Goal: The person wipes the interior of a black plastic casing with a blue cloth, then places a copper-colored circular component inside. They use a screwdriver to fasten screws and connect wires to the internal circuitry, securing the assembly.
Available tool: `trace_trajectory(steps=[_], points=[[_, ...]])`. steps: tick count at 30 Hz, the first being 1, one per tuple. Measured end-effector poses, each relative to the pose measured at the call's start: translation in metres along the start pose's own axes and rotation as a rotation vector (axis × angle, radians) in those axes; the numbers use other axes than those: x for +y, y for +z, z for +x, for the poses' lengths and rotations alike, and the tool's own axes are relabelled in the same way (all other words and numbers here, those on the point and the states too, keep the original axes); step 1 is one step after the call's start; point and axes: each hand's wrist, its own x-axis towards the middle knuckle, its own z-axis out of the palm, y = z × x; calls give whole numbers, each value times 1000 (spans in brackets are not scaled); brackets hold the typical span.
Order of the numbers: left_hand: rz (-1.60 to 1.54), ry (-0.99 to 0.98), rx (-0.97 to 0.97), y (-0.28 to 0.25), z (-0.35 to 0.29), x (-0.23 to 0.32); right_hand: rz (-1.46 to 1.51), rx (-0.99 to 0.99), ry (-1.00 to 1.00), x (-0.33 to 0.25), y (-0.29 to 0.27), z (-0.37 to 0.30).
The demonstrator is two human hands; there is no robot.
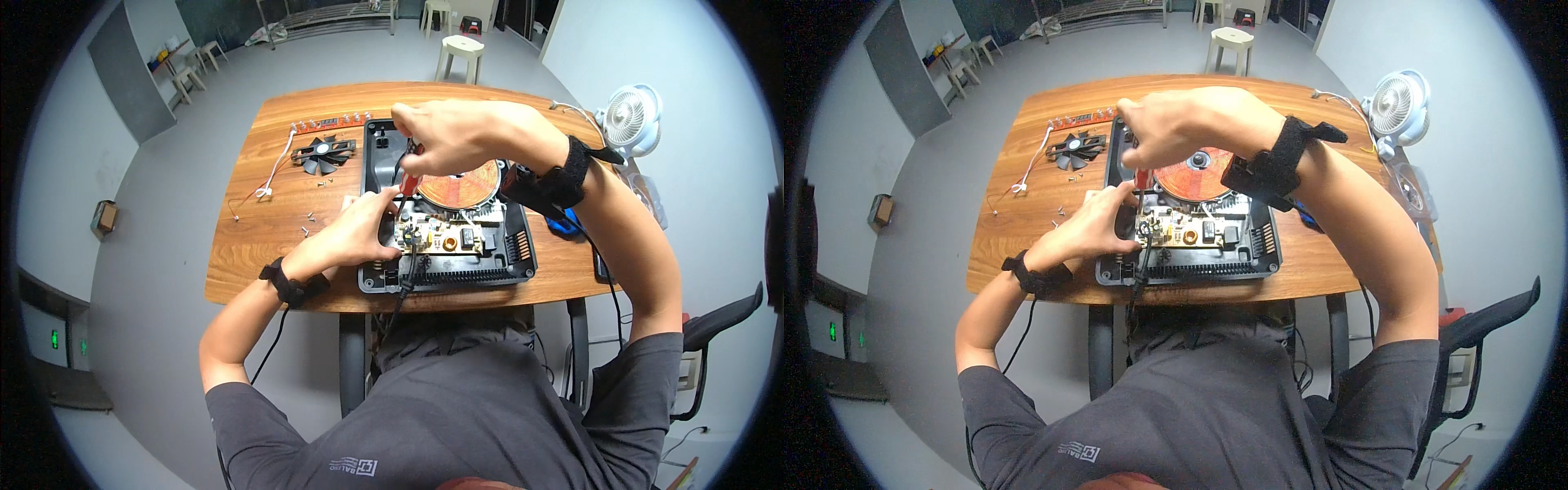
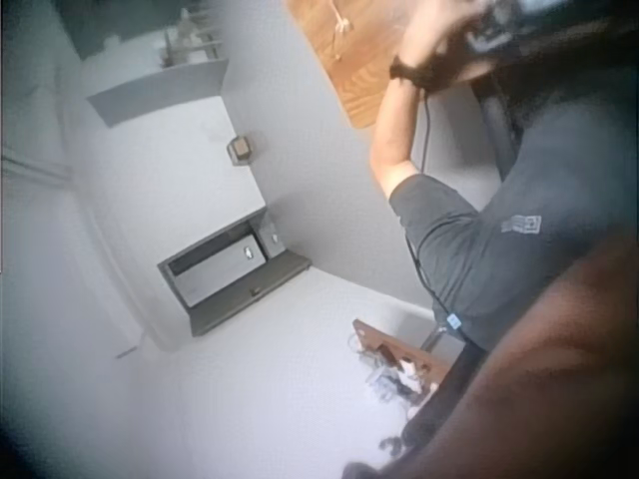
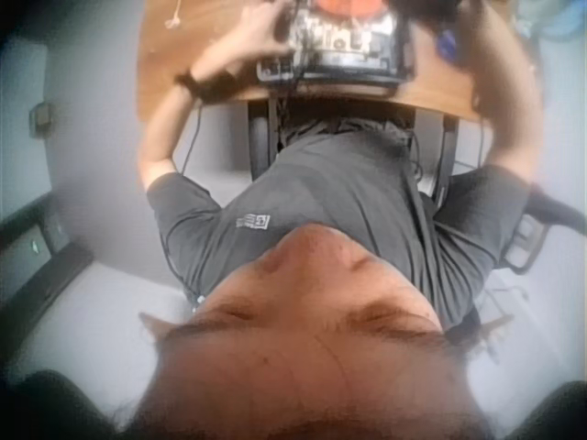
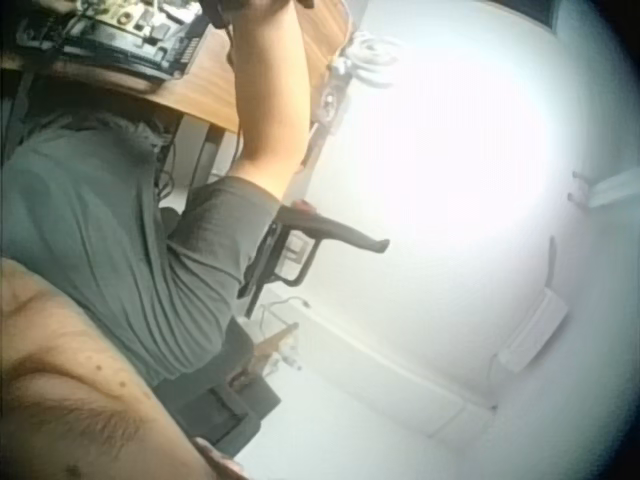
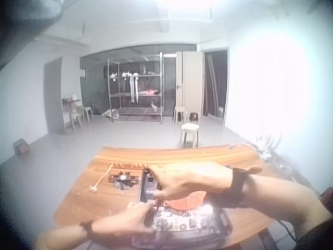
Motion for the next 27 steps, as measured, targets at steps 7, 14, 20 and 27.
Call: trace_trajectory(steps=[7,14,20,27], points=[[5,-42,-30,-5,1,9,-10,-12,-58,-3,2,4],[-15,-27,-2,-3,-1,6,-63,-49,76,-12,-1,-1],[-19,-49,-23,-3,-1,6,43,8,-114,4,9,1],[-36,-30,-17,-1,-1,5,-22,-204,150,-10,-2,4]])
